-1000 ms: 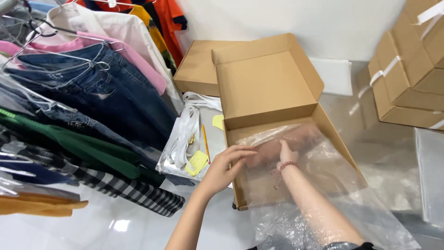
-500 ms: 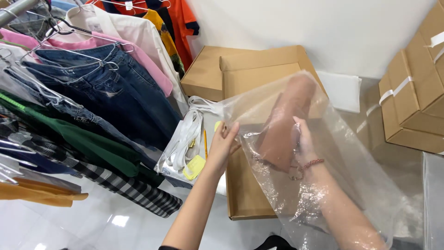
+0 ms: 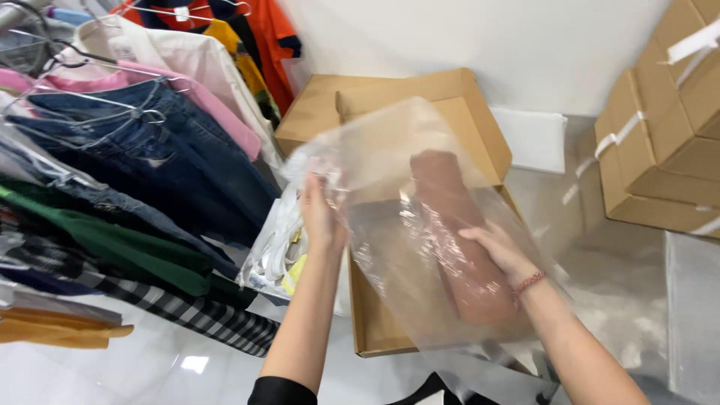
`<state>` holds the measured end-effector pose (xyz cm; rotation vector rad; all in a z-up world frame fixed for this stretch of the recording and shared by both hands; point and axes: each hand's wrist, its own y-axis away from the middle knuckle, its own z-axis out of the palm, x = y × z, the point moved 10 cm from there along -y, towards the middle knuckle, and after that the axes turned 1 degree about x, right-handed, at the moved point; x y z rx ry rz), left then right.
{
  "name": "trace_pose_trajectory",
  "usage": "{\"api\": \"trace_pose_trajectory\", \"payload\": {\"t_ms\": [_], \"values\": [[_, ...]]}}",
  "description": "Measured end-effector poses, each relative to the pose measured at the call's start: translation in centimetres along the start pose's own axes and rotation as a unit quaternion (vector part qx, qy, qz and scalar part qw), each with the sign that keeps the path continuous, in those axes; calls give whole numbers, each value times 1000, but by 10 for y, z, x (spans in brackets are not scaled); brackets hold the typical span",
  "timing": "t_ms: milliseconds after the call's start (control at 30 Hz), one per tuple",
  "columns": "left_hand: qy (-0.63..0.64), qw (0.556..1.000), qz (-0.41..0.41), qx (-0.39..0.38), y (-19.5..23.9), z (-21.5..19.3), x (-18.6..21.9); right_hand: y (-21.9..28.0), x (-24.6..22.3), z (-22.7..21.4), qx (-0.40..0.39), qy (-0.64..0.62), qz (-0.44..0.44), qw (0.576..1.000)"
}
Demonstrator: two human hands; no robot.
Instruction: Packing an item into a plastic bag and cardboard box, then organizing finished gift boxes on a table.
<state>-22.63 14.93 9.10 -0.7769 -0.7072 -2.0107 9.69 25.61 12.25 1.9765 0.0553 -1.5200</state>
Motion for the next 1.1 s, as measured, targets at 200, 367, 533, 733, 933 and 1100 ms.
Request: {"api": "trace_pose_trajectory", "payload": {"t_ms": [200,367,533,733,933,1100], "values": [[50,977,174,115,-23,-51,55,-52,104,-73,5,-41,-9,999],[-9,961,222,167,-40,-123,34,-19,129,-121,58,-25,24,998],[-12,981,132,143,-24,-123,-5,-7,172,-174,162,-43,12,986],[-63,988,75,118,-12,-156,-43,27,190,-195,223,-156,-36,961],[-257,934,138,208,81,-152,21,65,170,-108,115,-309,-17,944],[-390,874,253,140,104,-148,84,94,131,7,-3,-308,19,951]]}}
